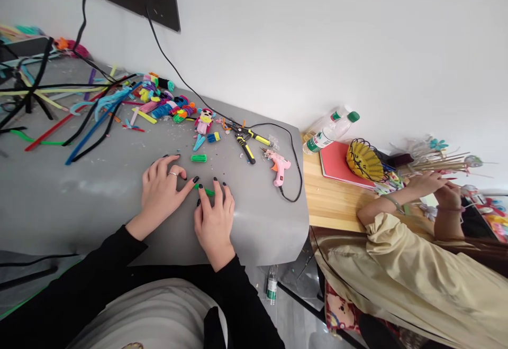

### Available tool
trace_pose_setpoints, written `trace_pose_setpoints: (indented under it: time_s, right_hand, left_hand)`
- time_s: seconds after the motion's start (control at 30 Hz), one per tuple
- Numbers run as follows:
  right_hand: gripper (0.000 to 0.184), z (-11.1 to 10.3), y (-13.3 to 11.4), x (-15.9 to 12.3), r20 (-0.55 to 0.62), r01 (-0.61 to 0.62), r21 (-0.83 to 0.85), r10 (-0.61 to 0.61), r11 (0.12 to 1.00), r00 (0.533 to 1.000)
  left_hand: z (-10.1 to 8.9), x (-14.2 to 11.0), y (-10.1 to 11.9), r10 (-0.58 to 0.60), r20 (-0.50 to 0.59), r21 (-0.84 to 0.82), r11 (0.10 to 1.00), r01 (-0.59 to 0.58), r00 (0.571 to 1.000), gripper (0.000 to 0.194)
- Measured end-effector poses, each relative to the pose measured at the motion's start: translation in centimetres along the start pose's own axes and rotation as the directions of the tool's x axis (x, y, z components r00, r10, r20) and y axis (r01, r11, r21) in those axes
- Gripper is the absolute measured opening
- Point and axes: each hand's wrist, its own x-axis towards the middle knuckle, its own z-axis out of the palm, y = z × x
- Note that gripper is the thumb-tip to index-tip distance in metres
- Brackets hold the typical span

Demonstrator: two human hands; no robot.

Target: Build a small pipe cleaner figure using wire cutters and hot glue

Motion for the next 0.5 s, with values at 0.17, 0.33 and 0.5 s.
trace_pose_setpoints:
  time_s: [0.17, 0.33, 0.5]
  right_hand:
    - [0.043, 0.13, -0.24, -0.01, 0.043, 0.006, -0.006, -0.006, 1.0, 0.999]
    - [0.043, 0.18, -0.28, 0.1, 0.042, -0.004, 0.009, 0.003, 1.0, 0.999]
    - [0.043, 0.1, -0.07, -0.05, -0.027, -0.007, 0.079, 0.009, 0.997, 1.0]
  left_hand:
    - [0.01, -0.02, -0.06, 0.009, -0.002, 0.018, 1.0, -0.009, 1.0, 0.013]
    - [0.02, -0.01, -0.2, 0.003, -0.009, 0.014, 1.0, -0.003, 1.0, 0.013]
    - [0.07, 0.04, -0.31, 0.006, -0.006, 0.02, 1.0, -0.006, 1.0, 0.012]
